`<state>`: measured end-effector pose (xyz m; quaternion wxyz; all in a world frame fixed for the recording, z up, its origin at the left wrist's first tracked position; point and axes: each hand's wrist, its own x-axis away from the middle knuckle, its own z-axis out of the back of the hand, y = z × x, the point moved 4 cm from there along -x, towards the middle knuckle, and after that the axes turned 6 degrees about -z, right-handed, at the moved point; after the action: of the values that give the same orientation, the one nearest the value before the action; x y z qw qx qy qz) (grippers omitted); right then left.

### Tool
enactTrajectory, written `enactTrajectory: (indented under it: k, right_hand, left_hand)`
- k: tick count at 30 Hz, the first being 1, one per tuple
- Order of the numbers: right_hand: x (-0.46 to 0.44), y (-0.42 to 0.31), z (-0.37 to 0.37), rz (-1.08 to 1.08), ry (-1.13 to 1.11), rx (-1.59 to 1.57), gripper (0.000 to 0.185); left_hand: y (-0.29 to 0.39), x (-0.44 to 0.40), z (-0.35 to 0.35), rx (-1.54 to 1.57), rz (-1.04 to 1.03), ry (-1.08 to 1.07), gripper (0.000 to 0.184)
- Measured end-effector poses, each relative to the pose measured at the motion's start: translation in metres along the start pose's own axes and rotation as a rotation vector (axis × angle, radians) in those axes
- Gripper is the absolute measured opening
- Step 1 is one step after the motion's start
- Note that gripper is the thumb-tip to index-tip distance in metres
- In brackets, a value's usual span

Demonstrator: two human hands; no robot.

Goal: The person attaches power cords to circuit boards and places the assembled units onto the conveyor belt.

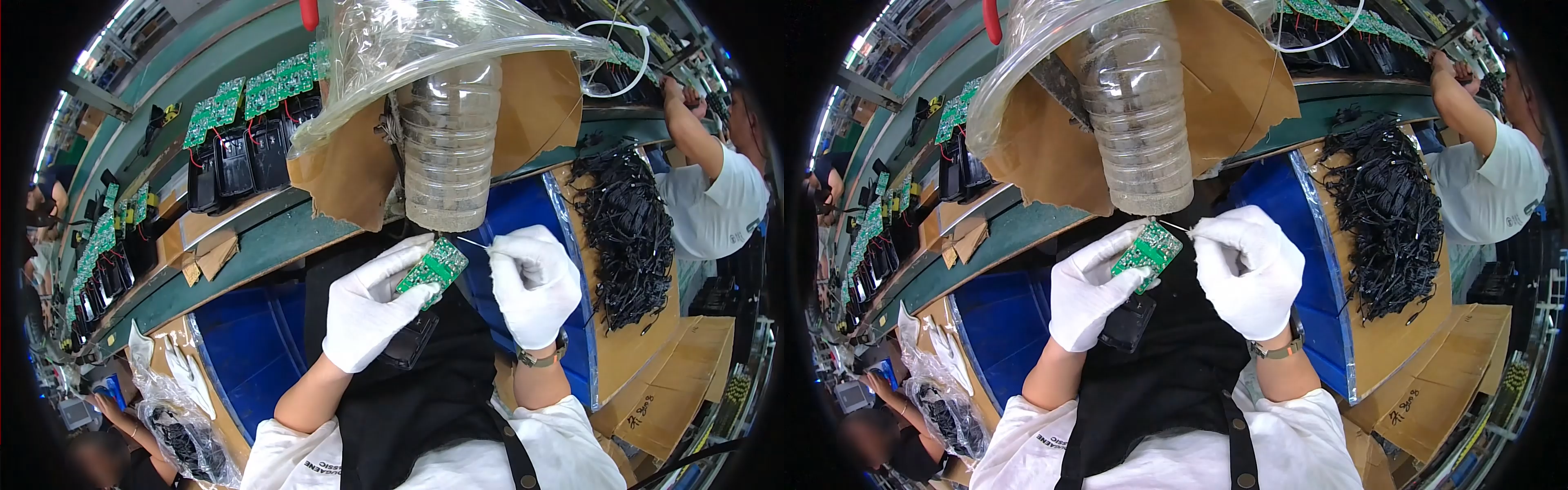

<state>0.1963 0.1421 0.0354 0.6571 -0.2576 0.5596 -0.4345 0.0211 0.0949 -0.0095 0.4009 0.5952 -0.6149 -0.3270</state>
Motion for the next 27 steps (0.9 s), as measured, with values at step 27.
enactTrajectory:
  k: [27]
  right_hand:
    - [-0.007, -0.008, -0.014, -0.03, -0.143, 0.111, 0.014]
  left_hand:
    - [0.006, -0.001, -0.006, -0.218, -0.238, 0.021, 0.042]
